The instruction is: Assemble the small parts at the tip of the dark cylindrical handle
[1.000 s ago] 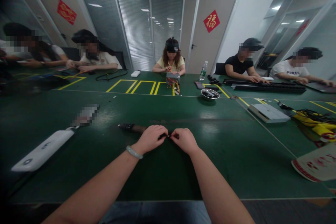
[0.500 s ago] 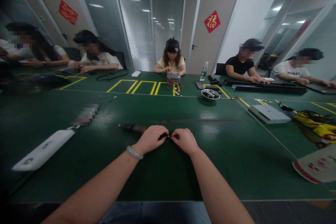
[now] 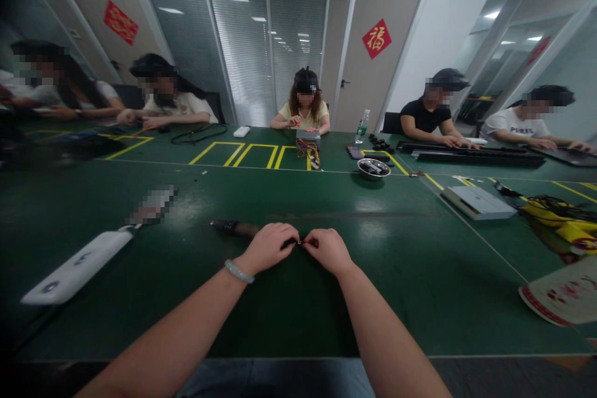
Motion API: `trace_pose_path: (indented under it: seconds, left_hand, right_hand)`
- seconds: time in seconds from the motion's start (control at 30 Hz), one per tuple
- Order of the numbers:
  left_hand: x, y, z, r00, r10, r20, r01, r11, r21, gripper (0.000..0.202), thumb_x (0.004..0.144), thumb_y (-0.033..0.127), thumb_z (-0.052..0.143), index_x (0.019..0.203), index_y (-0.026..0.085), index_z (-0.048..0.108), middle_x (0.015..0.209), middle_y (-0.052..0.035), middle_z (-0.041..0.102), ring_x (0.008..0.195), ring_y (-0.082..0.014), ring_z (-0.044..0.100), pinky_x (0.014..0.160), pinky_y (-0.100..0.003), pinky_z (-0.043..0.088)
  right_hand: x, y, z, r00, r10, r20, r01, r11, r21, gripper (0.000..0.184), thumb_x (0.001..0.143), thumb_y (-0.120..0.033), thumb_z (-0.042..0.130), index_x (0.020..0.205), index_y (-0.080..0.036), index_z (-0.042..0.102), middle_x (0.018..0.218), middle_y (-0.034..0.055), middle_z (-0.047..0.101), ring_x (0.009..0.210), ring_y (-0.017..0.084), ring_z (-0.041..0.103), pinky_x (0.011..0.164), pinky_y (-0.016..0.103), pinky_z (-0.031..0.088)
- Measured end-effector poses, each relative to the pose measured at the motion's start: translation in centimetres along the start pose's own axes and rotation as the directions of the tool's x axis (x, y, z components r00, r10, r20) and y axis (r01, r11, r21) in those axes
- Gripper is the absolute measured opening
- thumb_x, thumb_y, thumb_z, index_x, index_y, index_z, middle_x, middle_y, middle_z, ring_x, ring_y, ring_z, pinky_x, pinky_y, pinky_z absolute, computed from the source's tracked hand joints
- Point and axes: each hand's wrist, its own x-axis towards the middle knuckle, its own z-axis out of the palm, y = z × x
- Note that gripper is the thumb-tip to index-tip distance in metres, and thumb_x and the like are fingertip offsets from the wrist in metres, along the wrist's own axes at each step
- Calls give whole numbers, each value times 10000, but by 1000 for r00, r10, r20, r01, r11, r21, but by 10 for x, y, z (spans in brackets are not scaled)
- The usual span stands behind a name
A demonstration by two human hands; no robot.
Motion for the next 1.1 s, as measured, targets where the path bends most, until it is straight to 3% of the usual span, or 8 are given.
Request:
trace_pose_path:
  seconds: [0.27,0.5,1.1]
  left_hand:
    - [0,1,3,997,-56,-43,57,998,16,252,834,206,576,1080,239,533,1027,-12,602,955,-187,549,866,-341,403]
    - [1,-1,2,1000,-12,-7,12,1000,8,106,852,197,540,950,220,574,980,-18,605,931,-188,552,852,-343,405]
    - [0,2,0,1000,-17,-5,17,1000,21,127,848,187,541,966,226,569,1001,-12,600,943,-186,547,862,-346,404]
  right_hand:
    - [0,-1,0,1000,-1,-5,1,1000,-5,95,793,-307,630,791,-226,680,767,-2,690,681,144,588,744,284,395]
    - [0,0,0,1000,-6,-10,6,1000,-4,96,796,-309,628,795,-227,679,766,-8,683,679,136,582,744,275,394]
    - [1,-3,-2,1000,5,11,-5,1000,2,85,795,-296,630,795,-228,681,777,-11,687,694,140,590,759,289,397]
